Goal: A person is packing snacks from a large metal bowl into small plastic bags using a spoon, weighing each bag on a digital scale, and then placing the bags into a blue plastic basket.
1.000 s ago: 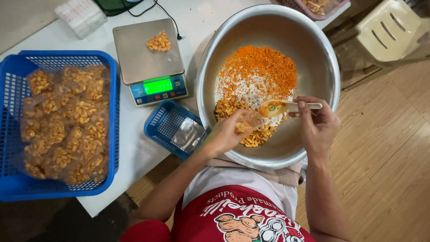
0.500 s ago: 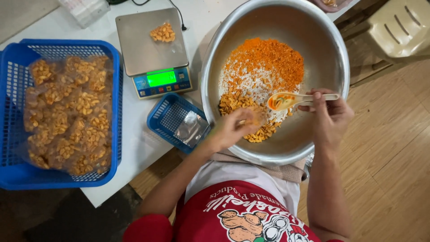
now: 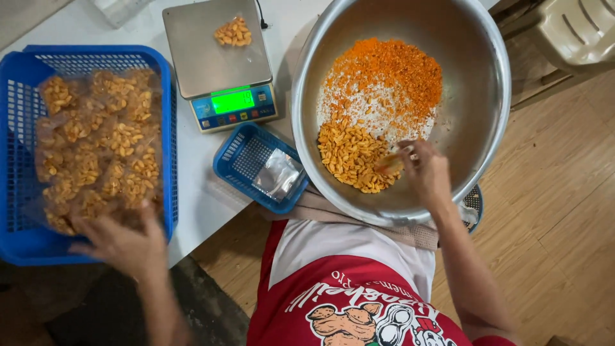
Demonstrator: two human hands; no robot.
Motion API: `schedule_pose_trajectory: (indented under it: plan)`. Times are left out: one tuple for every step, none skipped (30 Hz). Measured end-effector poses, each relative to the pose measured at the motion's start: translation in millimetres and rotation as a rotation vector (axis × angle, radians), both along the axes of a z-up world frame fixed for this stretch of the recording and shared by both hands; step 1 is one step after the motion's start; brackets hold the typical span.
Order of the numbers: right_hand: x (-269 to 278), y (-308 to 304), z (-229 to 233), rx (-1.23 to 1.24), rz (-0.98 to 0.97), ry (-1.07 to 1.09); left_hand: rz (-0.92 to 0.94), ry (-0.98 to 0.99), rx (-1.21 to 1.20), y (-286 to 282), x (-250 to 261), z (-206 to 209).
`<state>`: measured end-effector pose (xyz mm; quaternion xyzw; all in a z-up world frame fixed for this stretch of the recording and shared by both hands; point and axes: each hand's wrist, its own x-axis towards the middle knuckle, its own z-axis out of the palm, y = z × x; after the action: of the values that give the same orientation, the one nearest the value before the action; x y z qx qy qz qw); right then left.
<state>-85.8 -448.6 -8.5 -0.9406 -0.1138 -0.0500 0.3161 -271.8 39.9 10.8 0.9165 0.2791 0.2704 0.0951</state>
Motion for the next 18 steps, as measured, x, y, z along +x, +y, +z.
schedule_pose_trajectory:
  plan:
    - [14,-21,-18,0.000,-0.001,-0.002,-0.001,-0.002,0.000,-13,21,-7]
    - [28,-42,-36,-0.195,-0.062,-0.048,-0.130,-0.172,-0.037,-27,40,-16]
    - [43,-64,-54,-0.388,-0.123,-0.094,-0.260,-0.341,-0.074,-40,59,-24]
    - [50,-78,-62,-0.390,-0.122,-0.098,-0.258,-0.345,-0.075,-59,74,-38]
    - [58,-93,-70,-0.512,-0.164,-0.053,-0.381,-0.227,-0.079,-79,90,-52]
    - [62,-107,-81,-0.633,-0.206,-0.001,-0.506,-0.100,-0.082,-98,103,-66]
    - [68,-105,-89,-0.633,-0.205,0.003,-0.506,-0.097,-0.084,-103,111,-78]
    - [74,-106,-96,-0.733,-0.244,0.051,-0.454,0.194,-0.125,-110,122,-90]
    - [80,-108,-103,-0.832,-0.282,0.100,-0.395,0.483,-0.162,-118,133,-102]
    - [80,-105,-116,-0.833,-0.291,0.100,-0.403,0.480,-0.161,-116,139,-104]
    - [81,-101,-129,-0.772,-0.262,0.203,-0.407,0.603,-0.290,-114,144,-105]
    - [81,-96,-143,-0.708,-0.227,0.306,-0.403,0.726,-0.420,-110,148,-106]
    - [73,-73,-130,-0.707,-0.231,0.306,-0.407,0.726,-0.418,-108,150,-114]
    - [65,-50,-118,-0.484,-0.170,0.374,-0.369,0.744,-0.424,-106,152,-122]
    - [56,-26,-107,-0.258,-0.107,0.437,-0.331,0.762,-0.431,-104,154,-130]
    - [54,-11,-89,-0.260,-0.106,0.440,-0.329,0.765,-0.433,-106,149,-113]
    - [51,5,-71,-0.139,-0.089,0.502,-0.376,0.681,-0.421,-108,144,-96]
    - [50,22,-52,-0.014,-0.072,0.558,-0.422,0.594,-0.405,-109,141,-78]
